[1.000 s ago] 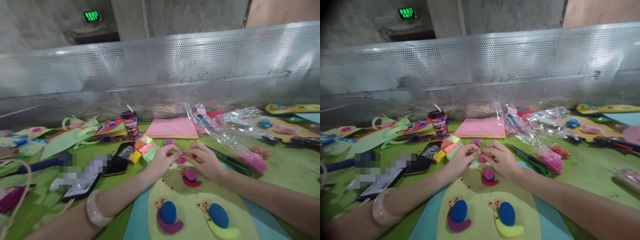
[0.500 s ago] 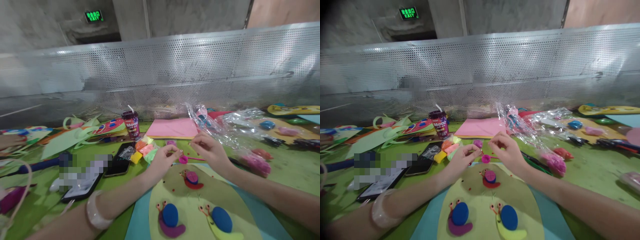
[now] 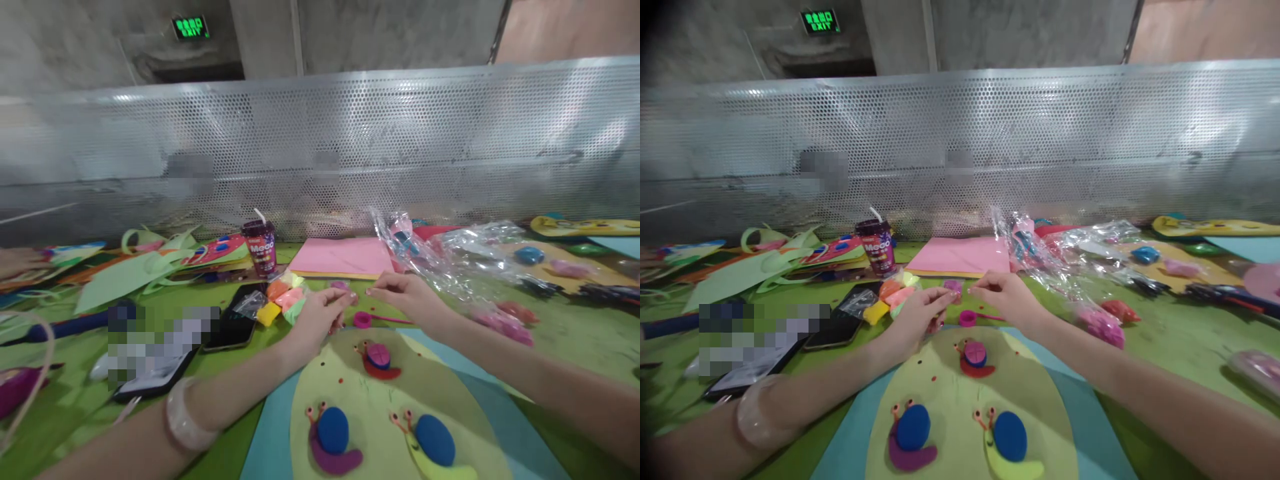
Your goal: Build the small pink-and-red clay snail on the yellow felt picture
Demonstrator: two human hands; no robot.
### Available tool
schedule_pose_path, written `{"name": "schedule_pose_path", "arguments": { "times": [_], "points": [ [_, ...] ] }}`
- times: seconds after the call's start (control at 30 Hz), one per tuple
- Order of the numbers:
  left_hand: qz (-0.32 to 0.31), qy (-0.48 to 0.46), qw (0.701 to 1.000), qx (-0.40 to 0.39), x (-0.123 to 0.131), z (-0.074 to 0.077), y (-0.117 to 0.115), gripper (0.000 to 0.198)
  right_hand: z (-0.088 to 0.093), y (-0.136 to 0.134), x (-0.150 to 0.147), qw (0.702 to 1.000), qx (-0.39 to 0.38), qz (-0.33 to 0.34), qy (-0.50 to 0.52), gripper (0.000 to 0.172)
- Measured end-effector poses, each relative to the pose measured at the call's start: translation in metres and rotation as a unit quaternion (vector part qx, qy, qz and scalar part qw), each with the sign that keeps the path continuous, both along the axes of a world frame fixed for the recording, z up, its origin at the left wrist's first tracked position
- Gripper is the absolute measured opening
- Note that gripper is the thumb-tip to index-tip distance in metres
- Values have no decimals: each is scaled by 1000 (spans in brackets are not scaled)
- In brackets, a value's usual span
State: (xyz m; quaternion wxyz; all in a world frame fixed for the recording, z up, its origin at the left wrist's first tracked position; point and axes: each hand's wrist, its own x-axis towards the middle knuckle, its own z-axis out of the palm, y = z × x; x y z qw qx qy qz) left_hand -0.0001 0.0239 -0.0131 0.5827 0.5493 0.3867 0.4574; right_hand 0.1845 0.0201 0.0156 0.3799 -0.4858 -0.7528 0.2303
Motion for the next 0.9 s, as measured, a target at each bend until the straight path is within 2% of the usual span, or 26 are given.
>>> {"name": "schedule_pose_path", "arguments": {
  "times": [0.2, 0.37, 0.53, 0.63, 0.73, 0.9],
  "points": [
    [-68, -75, 991, -83, 2, 3, -4, 45, -1, -17, -19, 996, 13, 21, 81, 25],
    [-71, -112, 984, -116, 0, 5, -3, 42, -1, -15, -17, 996, 60, 38, 59, 21],
    [-63, -142, 980, -128, 1, 7, -4, 34, -2, -17, -19, 994, 107, 18, 22, 18],
    [-61, -148, 978, -133, 2, 8, -5, 30, -2, -14, -17, 993, 116, -1, -23, 19],
    [-48, -156, 977, -134, 2, 9, -3, 29, -2, 0, -6, 988, 107, -32, -104, 20],
    [-9, -165, 978, -124, -2, 7, 6, 30, -9, 24, 12, 949, 84, -11, -303, 14]
  ]
}}
